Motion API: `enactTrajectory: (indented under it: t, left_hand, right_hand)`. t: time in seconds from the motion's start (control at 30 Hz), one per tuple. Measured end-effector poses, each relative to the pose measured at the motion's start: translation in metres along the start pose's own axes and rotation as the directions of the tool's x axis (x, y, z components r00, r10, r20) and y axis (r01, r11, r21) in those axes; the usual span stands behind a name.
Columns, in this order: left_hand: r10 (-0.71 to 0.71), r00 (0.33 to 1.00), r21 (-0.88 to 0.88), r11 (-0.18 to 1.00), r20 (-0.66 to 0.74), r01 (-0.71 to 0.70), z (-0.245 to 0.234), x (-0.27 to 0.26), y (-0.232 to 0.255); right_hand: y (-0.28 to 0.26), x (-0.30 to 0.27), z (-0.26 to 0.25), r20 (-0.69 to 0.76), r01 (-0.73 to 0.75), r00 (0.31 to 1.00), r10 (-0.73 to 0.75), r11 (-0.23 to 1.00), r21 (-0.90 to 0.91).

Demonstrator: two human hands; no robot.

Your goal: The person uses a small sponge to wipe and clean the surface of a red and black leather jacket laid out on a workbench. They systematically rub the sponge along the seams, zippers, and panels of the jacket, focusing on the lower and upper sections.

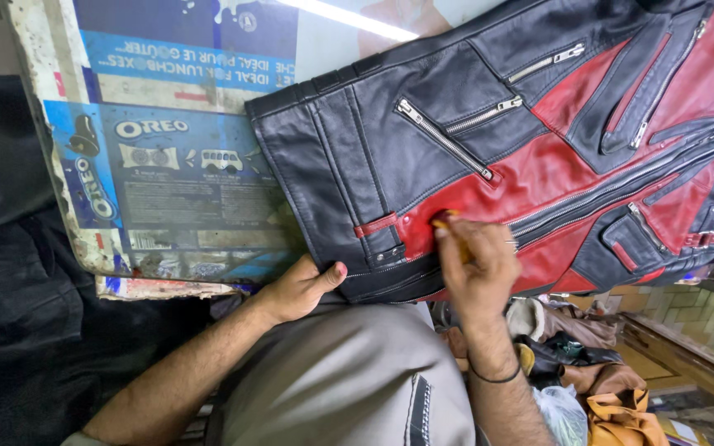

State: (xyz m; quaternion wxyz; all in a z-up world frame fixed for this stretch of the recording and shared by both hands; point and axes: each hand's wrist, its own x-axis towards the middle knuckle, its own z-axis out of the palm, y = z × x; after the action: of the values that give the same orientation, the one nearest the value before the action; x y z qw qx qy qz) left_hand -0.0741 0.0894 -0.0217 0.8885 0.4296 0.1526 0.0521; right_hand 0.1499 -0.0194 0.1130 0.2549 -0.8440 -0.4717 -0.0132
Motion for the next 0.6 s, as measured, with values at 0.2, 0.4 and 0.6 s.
enactTrajectory:
  t: [0.2, 0.4, 0.6]
  left_hand:
    - [0.025, 1.000, 0.034, 0.999, -0.003, -0.025, -0.001, -0.001, -0.002]
    - [0.046, 0.999, 0.000, 0.999, 0.003, -0.046, 0.000, 0.001, -0.001]
    - [0.043, 0.999, 0.043, 0.998, 0.014, -0.044, -0.002, 0.001, 0.003]
  right_hand:
    - [0.001, 0.006, 0.002, -0.012, -0.018, 1.000, 0.017, 0.999, -0.052]
    - [0.004, 0.011, 0.007, -0.103, 0.019, 0.994, -0.033, 0.991, -0.131]
    - [0.007, 0.020, 0.004, -0.045, 0.023, 0.999, -0.029, 0.993, -0.118]
